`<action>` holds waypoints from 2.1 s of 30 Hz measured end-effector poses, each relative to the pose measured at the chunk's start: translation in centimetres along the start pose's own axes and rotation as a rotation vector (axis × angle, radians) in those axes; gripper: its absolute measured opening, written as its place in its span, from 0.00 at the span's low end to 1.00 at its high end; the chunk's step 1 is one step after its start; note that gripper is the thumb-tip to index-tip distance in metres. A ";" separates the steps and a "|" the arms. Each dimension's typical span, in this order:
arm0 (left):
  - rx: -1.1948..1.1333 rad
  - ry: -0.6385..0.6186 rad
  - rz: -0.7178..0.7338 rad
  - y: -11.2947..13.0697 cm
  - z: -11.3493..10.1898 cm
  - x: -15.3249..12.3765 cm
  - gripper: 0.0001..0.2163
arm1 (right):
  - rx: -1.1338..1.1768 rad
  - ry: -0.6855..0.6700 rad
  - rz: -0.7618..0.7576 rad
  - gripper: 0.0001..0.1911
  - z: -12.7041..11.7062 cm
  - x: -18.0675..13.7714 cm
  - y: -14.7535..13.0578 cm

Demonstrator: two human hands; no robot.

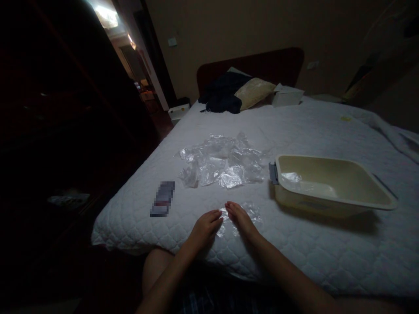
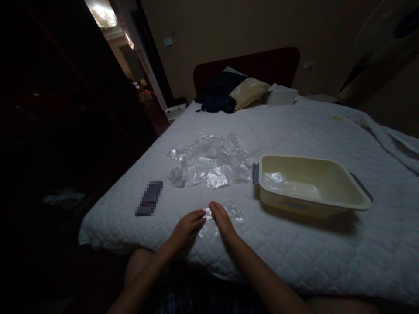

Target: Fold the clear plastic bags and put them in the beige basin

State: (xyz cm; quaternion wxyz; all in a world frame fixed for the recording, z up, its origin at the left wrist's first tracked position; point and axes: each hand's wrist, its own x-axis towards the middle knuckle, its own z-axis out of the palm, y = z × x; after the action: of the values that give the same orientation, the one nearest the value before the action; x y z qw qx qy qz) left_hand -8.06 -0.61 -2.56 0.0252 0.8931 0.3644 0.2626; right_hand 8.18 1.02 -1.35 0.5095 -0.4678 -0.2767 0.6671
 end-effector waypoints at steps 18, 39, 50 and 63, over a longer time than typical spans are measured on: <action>-0.417 0.109 -0.244 -0.3 0.2 -0.5 0.17 | 0.197 0.187 -0.034 0.05 -9.2 0.5 -4.2; -0.579 -0.204 -0.755 -2.3 -0.2 3.9 0.16 | -0.909 -0.174 -0.382 0.20 -10.3 3.8 -6.2; -0.768 -0.109 -0.681 -1.3 -1.0 4.2 0.14 | -0.836 -0.168 -0.379 0.06 -8.7 2.4 -7.5; -0.810 -0.025 -0.650 -0.7 -0.7 4.0 0.19 | -0.723 -0.079 -0.484 0.10 -8.9 1.4 -6.4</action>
State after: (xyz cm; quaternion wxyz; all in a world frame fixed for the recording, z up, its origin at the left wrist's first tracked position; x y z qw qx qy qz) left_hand -6.47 2.48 -0.35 0.4535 0.6553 0.4920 0.3506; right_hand 18.89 3.43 -0.10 0.4437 -0.5120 -0.6133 0.4060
